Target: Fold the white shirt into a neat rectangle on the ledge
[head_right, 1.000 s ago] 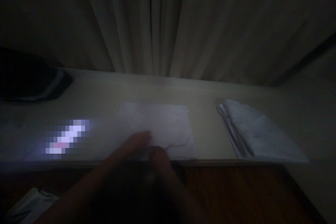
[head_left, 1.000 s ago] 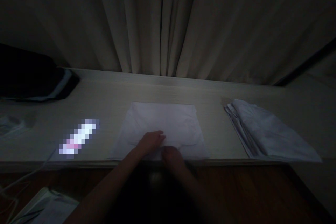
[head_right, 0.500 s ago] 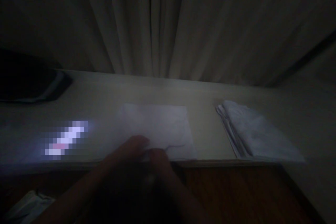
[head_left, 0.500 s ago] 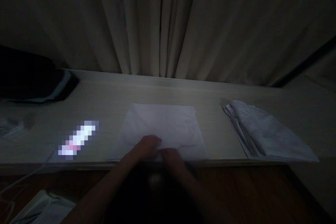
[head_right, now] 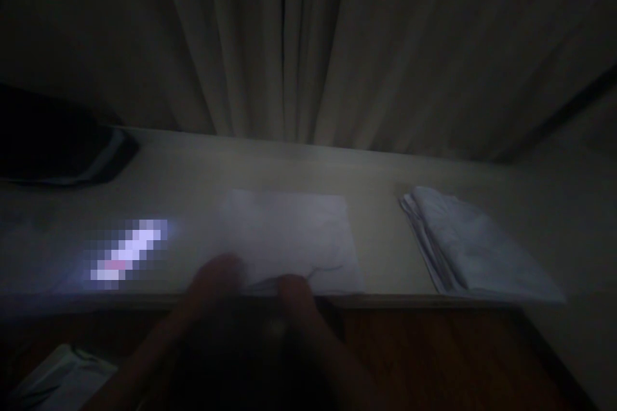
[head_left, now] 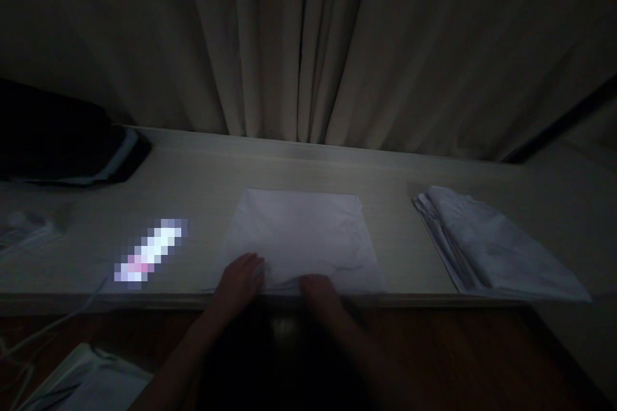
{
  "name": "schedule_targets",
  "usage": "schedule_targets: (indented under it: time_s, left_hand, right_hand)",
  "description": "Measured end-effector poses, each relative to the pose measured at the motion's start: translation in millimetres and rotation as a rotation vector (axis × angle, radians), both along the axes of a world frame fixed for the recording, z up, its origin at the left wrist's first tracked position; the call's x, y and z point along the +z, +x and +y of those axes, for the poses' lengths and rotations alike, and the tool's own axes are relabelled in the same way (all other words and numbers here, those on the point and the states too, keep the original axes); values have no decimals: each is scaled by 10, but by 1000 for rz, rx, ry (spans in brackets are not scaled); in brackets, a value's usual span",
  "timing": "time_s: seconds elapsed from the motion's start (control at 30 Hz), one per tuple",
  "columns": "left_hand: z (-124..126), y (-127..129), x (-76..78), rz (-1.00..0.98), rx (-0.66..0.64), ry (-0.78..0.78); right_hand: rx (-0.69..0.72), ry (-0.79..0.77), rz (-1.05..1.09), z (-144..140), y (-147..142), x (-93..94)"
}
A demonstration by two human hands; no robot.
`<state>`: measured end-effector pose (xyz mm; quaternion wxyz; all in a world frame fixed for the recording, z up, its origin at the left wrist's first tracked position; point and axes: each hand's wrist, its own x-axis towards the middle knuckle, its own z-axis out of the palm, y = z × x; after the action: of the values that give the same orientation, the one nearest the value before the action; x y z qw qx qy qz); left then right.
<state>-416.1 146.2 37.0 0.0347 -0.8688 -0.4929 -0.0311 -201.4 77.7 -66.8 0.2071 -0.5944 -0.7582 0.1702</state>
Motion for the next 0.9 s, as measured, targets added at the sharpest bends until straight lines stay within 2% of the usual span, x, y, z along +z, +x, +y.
schedule_targets:
  time_s: [0.17, 0.27, 0.43, 0.5, 0.57, 0.63, 0.73, 0.9]
  left_hand:
    - [-185, -560, 32, -167, 155, 180]
    - [-474, -802, -81, -184, 185, 190]
    - [-1050, -830, -494, -106, 221, 103]
    - [-1197, -773, -640, -61, 269, 74]
    - [-1264, -721, -721, -36, 293, 57]
    - [-1280, -679, -734, -25, 299, 40]
    - [-1300, -620, -661, 3, 288, -9]
    - [-1358, -537, -469, 29, 278, 3]
  right_hand:
    - [-14, 35, 73, -34, 5, -29]
    - [-38, 38, 85, -90, -6, -12]
    - [-71, 119, 69, -417, 18, -64]
    - [-119, 167, 119, -649, 58, -176]
    - [-194, 183, 144, -898, 96, -342]
    - [-297, 169, 101, -1127, 112, -530]
    - [-418, 139, -11, -1375, 80, -761]
    - [-454, 148, -13, -1525, 13, -894]
